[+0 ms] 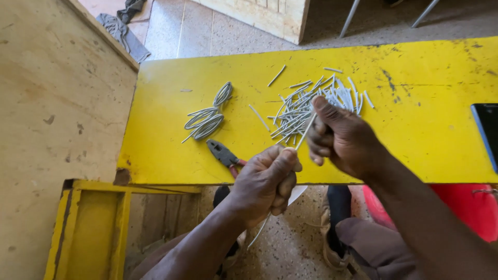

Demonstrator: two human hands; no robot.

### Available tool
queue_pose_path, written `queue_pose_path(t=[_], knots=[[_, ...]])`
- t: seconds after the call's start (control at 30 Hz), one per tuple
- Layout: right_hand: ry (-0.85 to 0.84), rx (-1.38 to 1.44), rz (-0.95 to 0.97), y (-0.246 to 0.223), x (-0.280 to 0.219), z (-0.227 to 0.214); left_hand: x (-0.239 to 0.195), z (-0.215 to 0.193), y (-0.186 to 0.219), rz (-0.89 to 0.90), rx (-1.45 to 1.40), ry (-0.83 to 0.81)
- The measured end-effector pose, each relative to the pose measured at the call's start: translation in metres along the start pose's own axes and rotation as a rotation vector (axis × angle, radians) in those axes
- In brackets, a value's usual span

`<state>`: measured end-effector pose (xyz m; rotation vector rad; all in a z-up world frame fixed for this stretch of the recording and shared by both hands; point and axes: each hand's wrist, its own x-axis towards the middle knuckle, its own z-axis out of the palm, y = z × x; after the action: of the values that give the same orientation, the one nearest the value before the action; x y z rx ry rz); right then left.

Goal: The person sits on the floor and uses pliers to cut a long metal wire into small segments on a yellow table. They repeatedly pick up the wire, measure a length, cut it, and drop the pieces onto a growing pile on the table.

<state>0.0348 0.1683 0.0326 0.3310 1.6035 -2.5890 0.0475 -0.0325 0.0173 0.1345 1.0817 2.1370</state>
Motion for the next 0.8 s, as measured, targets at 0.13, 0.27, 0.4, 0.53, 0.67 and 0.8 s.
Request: queue_pose_path(t=[0.13, 0.27, 0.4, 0.53, 0.67, 0.8], knots=[[-0.112, -0.311, -0.098, -0.018, -0.008, 0.000, 0.001, 0.005, 0.002, -0.195, 0.086, 0.010], [-0.108, 0.000, 0.043, -0.006, 0.001, -0.010, 0.004, 0.002, 0.005, -0.103, 0.105, 0.028], [-0.168, 0.247, 0.144, -0.010, -0.003, -0.012, 0.001, 0.002, 0.014, -0.075, 0.130, -0.049], [-0.226, 0.275, 0.219, -0.011, -0.004, -0.023, 0.002, 0.003, 0.007, -0.032, 0.121, -0.117], [-0.395, 0.223, 0.296, -0.021, -0.009, -0.033, -0.005, 0.009, 0.009, -0.053, 0.147, -0.086], [-0.480, -0.013, 0.415, -0.030, -0.012, -0.069, -0.003, 0.000, 0.010, -0.005, 0.455, -0.030]])
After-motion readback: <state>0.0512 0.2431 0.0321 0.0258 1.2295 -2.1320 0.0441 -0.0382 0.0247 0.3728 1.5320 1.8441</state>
